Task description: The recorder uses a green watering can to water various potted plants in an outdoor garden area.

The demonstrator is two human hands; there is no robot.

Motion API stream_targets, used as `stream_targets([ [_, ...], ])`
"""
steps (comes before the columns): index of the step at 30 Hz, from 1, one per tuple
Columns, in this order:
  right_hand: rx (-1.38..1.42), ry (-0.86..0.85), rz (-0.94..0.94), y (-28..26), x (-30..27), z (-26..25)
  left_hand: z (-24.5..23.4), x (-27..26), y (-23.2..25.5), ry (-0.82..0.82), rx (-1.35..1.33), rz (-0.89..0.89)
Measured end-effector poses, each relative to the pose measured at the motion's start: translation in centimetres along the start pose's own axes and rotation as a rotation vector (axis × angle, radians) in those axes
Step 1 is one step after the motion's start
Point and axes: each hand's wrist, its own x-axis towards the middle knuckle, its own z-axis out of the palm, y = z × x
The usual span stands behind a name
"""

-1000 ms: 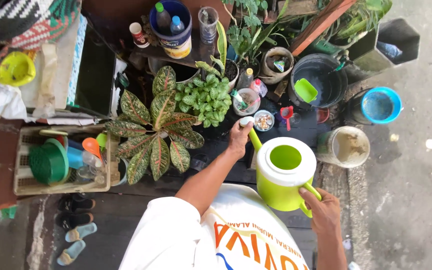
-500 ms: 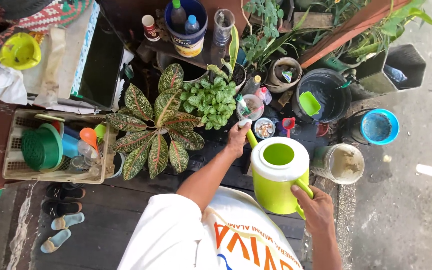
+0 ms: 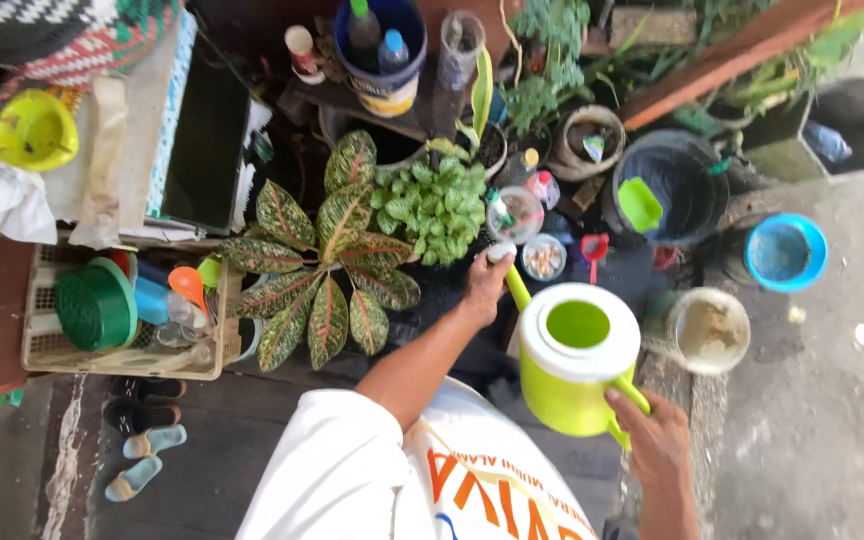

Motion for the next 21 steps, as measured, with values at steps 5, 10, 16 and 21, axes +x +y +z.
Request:
stream_targets([
  [5, 0.214, -0.134, -0.054, 3.8, 4.2, -2.8, 1.2, 0.2, -1.1, 0.031, 0.004, 0.099],
  [10, 0.260, -0.269, -0.164, 2.5, 6.9, -5.4, 4.2, 0.5, -0.7, 0.105, -0.015, 0.237],
  [16, 0.259, -0.372, -0.203, 1.5, 8.7, -8.9, 6.7, -0.2, -1.6, 0.121, -0.051, 0.294],
  [21, 0.240, -0.354, -0.197, -0.3, 8.6, -9.7, 7.5, -0.3, -2.1, 0.115, -0.050, 0.291],
])
